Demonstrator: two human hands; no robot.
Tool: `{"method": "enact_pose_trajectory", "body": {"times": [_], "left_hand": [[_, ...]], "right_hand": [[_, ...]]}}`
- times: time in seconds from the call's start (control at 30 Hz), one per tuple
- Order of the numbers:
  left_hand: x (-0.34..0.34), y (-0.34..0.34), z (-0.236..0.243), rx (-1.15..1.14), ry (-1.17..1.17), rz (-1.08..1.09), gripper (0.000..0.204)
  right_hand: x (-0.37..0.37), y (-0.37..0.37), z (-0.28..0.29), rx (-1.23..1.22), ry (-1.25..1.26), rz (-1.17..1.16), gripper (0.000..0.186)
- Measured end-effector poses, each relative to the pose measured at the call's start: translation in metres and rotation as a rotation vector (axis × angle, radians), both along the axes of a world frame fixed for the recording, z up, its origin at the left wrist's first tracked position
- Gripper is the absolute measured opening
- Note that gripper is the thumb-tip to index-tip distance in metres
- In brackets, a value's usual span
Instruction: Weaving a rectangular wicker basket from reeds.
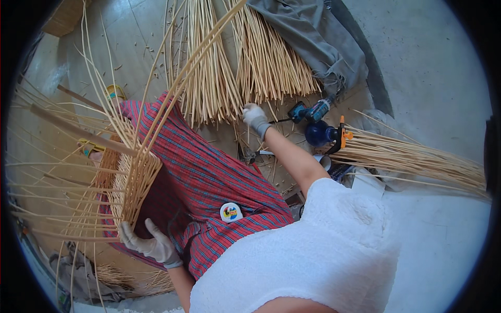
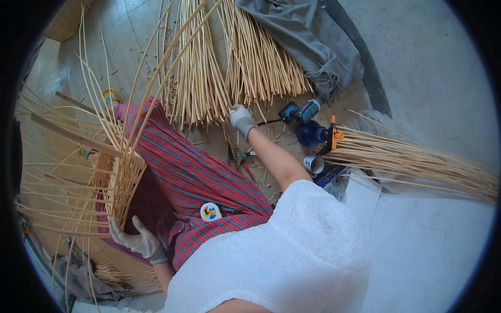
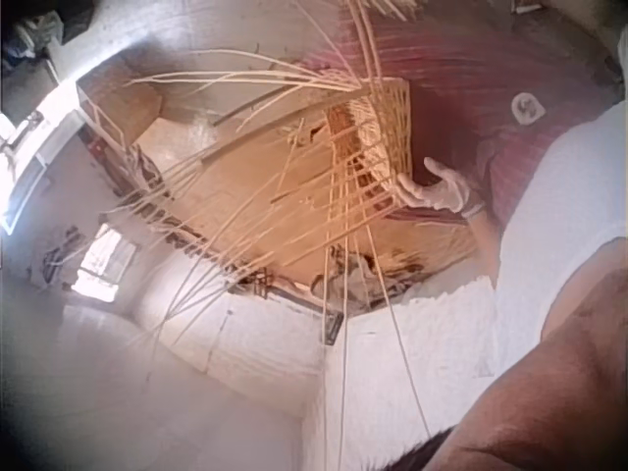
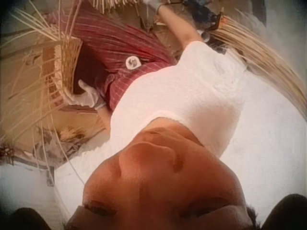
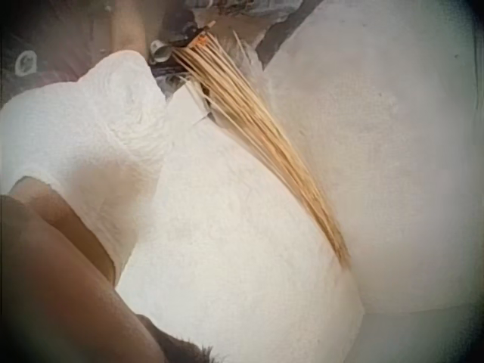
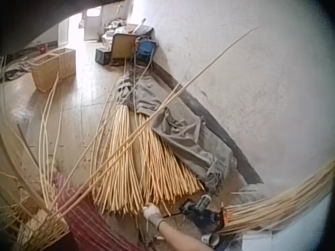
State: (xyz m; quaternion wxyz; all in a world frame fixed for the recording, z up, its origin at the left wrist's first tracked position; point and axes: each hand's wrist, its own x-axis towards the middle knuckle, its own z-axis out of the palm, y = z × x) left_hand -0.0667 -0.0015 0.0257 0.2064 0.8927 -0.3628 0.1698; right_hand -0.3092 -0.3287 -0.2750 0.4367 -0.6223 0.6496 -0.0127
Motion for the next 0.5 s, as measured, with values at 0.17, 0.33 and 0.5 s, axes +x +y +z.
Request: {"method": "enact_pose_trajectory", "body": {"times": [0.17,0.33,0.5], "left_hand": [[-0.026,-0.031,-0.023,-0.088,0.358,-0.398,0.038],[-0.025,-0.027,-0.019,-0.009,0.457,-0.414,0.030],[-0.026,-0.042,-0.016,-0.030,0.484,-0.471,0.025]], "right_hand": [[-0.134,-0.110,-0.122,-0.143,0.303,-0.151,0.040],[-0.050,-0.100,-0.096,0.140,-0.237,-1.035,0.036],[-0.054,-0.099,-0.008,0.290,-0.662,-1.289,0.025]]}}
